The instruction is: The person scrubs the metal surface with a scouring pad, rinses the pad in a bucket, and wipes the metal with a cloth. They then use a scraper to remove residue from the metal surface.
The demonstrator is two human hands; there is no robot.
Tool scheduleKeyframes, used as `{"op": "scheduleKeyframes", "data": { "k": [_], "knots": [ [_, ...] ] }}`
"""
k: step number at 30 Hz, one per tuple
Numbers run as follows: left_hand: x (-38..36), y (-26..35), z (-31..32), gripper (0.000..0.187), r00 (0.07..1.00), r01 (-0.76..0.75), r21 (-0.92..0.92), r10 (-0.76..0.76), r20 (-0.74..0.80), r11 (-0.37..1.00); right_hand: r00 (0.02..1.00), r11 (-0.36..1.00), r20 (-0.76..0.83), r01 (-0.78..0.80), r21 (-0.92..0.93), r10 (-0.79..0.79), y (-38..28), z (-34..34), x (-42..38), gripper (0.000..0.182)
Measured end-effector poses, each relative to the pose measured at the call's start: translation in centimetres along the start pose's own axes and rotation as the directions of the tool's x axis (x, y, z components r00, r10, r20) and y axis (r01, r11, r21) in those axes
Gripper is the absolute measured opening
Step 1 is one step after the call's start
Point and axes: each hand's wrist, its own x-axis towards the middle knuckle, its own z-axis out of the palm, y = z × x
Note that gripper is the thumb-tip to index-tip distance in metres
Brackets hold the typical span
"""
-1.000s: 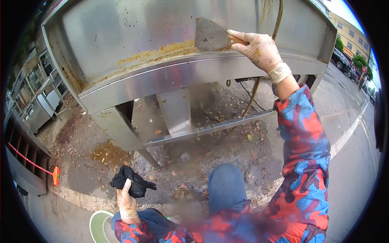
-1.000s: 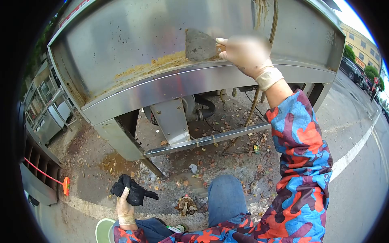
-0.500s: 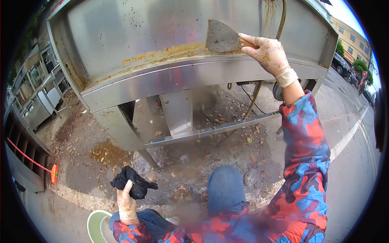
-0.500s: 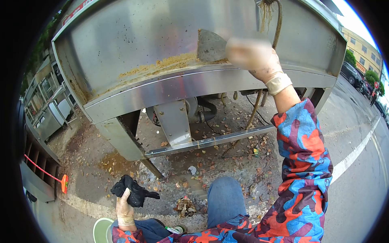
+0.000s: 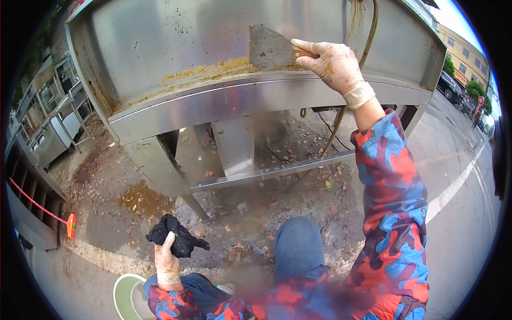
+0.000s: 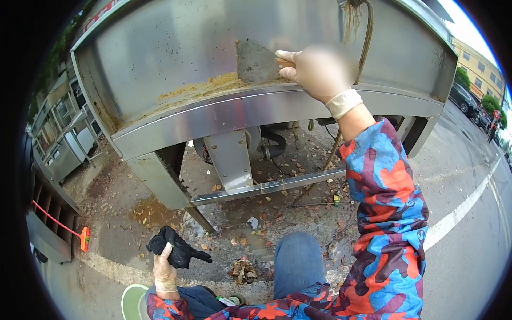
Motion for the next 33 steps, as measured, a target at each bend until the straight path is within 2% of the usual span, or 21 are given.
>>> {"op": "scheduleKeyframes", "data": {
  "k": [7,9,10,12,14,15,16,18,21,24,27,30,32,33],
  "knots": [
    [-0.2,0.0,0.5,0.042,0.999,-0.023,-0.018,0.023,0.029,1.000,0.997,0.996,-0.023,-0.076,0.039,0.077,2.4,-1.0,-0.3,0.040],
    [0.2,-0.2,0.1,0.043,1.000,-0.010,-0.004,0.010,0.010,1.000,0.999,1.000,0.013,-0.029,-0.006,0.029,0.0,-0.2,0.0,0.039],
    [0.2,-0.2,0.1,0.043,1.000,0.000,0.004,0.000,-0.010,1.000,1.000,1.000,0.001,0.026,0.004,-0.026,-0.5,1.2,0.5,0.039],
    [0.0,0.0,0.3,0.043,1.000,0.000,0.013,0.000,-0.025,1.000,0.999,0.999,0.019,0.040,0.026,-0.041,-0.9,1.3,1.0,0.038],
    [-0.5,0.2,0.6,0.043,0.999,0.004,0.009,-0.004,-0.043,1.000,0.999,0.998,0.047,-0.025,0.058,0.022,-0.5,-0.1,0.8,0.037],
    [-0.8,0.5,0.8,0.043,1.000,0.002,-0.003,-0.002,-0.011,1.000,0.994,0.996,0.079,-0.080,-0.025,0.081,0.0,-1.0,0.7,0.036],
    [-0.8,0.6,1.0,0.043,1.000,-0.005,-0.019,0.006,0.022,1.000,0.999,1.000,0.053,-0.013,0.002,0.013,2.0,-0.9,0.6,0.037],
    [-0.5,0.6,0.7,0.043,1.000,-0.015,-0.007,0.015,0.016,1.000,0.998,1.000,0.067,-0.023,-0.004,0.023,2.0,-1.2,0.0,0.037],
    [-0.2,0.4,0.3,0.043,1.000,-0.008,0.008,0.008,0.003,1.000,0.997,0.996,0.048,0.059,-0.069,-0.055,-0.8,0.4,0.5,0.039],
    [-0.4,0.2,0.7,0.043,0.999,-0.003,-0.008,0.003,-0.033,1.000,0.996,0.996,0.049,0.070,-0.046,-0.068,-1.4,1.0,0.9,0.038],
    [-1.0,0.6,1.2,0.045,0.998,-0.018,-0.004,0.018,0.055,1.000,0.994,0.993,0.099,0.051,-0.103,-0.041,-0.2,-1.0,0.4,0.038],
    [-0.7,0.5,0.9,0.045,0.999,-0.016,-0.014,0.016,0.031,1.000,0.998,0.992,0.052,0.034,-0.122,-0.028,0.3,-0.5,0.1,0.039],
    [-0.2,0.2,0.6,0.045,1.000,-0.010,0.006,0.010,0.020,1.000,0.996,0.993,-0.022,0.082,-0.082,-0.084,-1.6,1.2,0.1,0.037],
    [-0.1,0.2,0.5,0.045,1.000,-0.007,0.025,0.007,0.003,1.000,0.998,0.995,0.002,0.070,-0.074,-0.070,-2.3,1.5,0.1,0.037]
  ]
}}
